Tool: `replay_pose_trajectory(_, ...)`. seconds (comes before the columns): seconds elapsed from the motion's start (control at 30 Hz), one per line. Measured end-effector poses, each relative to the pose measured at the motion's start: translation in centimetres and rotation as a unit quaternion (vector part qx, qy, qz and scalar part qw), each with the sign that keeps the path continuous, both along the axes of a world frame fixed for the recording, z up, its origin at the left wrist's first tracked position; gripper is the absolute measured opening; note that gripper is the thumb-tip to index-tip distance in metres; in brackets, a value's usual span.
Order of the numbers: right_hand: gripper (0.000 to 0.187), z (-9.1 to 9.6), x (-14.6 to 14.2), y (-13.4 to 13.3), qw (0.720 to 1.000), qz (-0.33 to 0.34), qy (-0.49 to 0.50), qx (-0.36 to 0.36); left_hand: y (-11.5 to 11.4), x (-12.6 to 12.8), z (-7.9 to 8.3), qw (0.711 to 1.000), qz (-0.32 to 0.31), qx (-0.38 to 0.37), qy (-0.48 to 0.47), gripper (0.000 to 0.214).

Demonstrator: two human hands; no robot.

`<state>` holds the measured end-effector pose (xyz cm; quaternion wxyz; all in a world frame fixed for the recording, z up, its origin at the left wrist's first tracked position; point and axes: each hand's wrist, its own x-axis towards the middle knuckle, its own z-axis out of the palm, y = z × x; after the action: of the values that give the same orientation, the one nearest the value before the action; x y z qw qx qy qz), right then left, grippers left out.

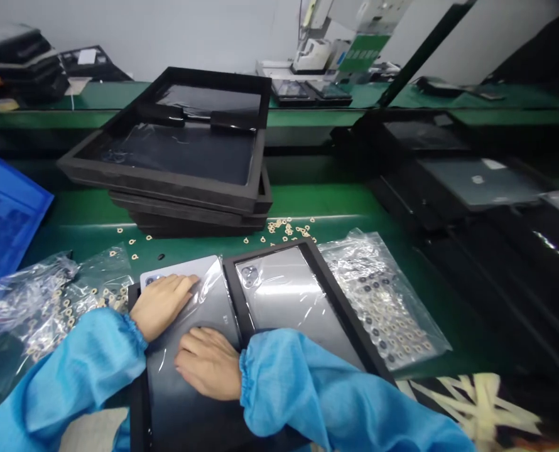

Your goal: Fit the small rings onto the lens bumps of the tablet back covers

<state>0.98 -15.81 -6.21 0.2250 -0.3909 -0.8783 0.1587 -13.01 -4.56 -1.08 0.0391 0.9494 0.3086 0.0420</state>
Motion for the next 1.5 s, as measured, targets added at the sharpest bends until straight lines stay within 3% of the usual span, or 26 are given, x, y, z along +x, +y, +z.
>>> replay_pose_trajectory(0.1,0.012,0.0,-0.1,0.1,1.0,-0.004,-0.018,-0.002,0.5,-2.4,0.9,0.998,0.01,0.026,-0.056,0.028)
replay_pose_trajectory(0.17,0.011,-0.1,-0.1,0.0,1.0,-0.005,-0.026,0.0,1.2,-4.3,1.3,0.993,0.059,0.033,-0.096,0.033)
replay_pose_trajectory(0.3,0.009,0.0,0.0,-0.1,0.999,-0.002,-0.036,0.001,3.2,-6.7,0.3,0.988,0.129,0.028,-0.078,0.036)
replay_pose_trajectory(0.5,0.008,0.5,-0.3,0.2,0.999,0.003,-0.043,-0.025,4.4,-5.6,-1.2,0.982,0.181,0.054,-0.03,0.04)
replay_pose_trajectory(0.63,0.02,2.6,2.9,0.9,0.994,0.061,-0.014,-0.095,3.6,-3.3,-1.8,0.987,0.158,0.0,-0.024,0.043)
replay_pose_trajectory(0.7,0.021,3.8,6.6,0.7,0.994,0.007,0.0,-0.105,3.2,-2.4,-2.1,0.988,0.148,-0.02,-0.027,0.045)
replay_pose_trajectory(0.77,0.019,4.6,11.5,-0.1,0.983,-0.164,0.002,-0.079,3.0,-1.9,-2.1,0.989,0.142,-0.025,-0.034,0.046)
replay_pose_trajectory(0.8,0.017,4.7,14.1,-0.7,0.961,-0.273,-0.013,-0.052,3.0,-1.8,-2.1,0.99,0.137,-0.025,-0.038,0.046)
replay_pose_trajectory(0.87,0.017,4.0,18.8,-2.4,0.919,-0.391,-0.038,-0.012,2.8,-1.8,-2.3,0.992,0.116,-0.021,-0.044,0.045)
replay_pose_trajectory(0.97,0.019,1.1,23.0,-5.1,0.866,-0.497,-0.061,0.019,1.6,-2.2,-3.4,0.995,0.089,-0.001,-0.037,0.049)
replay_pose_trajectory(1.13,0.026,-3.5,23.3,-7.3,0.829,-0.555,-0.066,0.002,-3.1,-3.0,-6.3,0.998,0.03,0.053,-0.017,0.063)
replay_pose_trajectory(1.23,0.025,-4.1,22.6,-7.0,0.821,-0.567,-0.065,-0.005,-4.1,-3.8,-7.1,0.998,0.009,0.066,-0.016,0.069)
replay_pose_trajectory(1.33,0.022,-3.7,22.2,-7.1,0.825,-0.562,-0.061,-0.012,-3.3,-4.6,-6.7,0.998,0.033,0.041,-0.023,0.063)
replay_pose_trajectory(1.43,0.02,-3.2,21.5,-8.1,0.837,-0.545,-0.051,-0.026,-3.5,-4.2,-5.3,0.985,0.1,-0.085,-0.108,0.049)
replay_pose_trajectory(1.5,0.018,-3.0,21.0,-8.8,0.848,-0.527,-0.037,-0.039,-4.9,-2.7,-3.7,0.935,0.147,-0.269,-0.178,0.045)
